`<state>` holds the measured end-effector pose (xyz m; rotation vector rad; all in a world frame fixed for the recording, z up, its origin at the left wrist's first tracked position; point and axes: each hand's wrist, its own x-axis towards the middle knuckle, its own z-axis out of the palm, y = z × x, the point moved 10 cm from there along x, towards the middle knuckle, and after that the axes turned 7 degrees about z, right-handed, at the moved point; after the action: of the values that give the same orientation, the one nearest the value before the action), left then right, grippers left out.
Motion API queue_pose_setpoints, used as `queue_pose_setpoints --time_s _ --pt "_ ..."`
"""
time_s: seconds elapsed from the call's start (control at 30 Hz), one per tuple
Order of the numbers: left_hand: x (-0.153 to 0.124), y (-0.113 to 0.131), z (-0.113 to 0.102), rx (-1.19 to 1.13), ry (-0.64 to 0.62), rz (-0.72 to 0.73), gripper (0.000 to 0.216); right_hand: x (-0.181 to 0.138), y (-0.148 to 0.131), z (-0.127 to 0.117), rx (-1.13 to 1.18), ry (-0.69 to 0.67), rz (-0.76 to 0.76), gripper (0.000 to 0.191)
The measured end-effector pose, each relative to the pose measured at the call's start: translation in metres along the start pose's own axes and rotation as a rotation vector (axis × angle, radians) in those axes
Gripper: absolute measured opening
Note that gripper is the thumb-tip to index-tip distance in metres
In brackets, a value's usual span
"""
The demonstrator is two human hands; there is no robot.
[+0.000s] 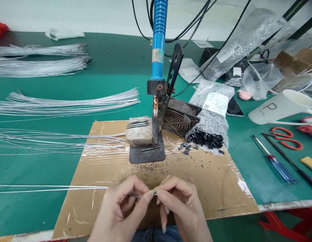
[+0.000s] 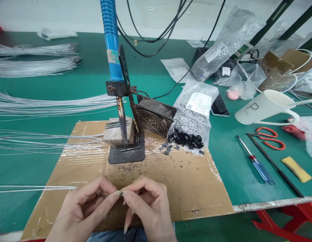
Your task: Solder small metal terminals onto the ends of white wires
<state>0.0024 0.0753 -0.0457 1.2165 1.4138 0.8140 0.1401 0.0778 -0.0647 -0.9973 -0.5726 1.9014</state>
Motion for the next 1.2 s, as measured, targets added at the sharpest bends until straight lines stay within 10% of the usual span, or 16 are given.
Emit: queue_pose_setpoints --time_s 1.2 --pt "-0.007 -0.0001 -0.0036 -0.11 0.285 0.131 0.02 -0.0004 0.0048 0.0029 0.156 0.127 -0.065 0.02"
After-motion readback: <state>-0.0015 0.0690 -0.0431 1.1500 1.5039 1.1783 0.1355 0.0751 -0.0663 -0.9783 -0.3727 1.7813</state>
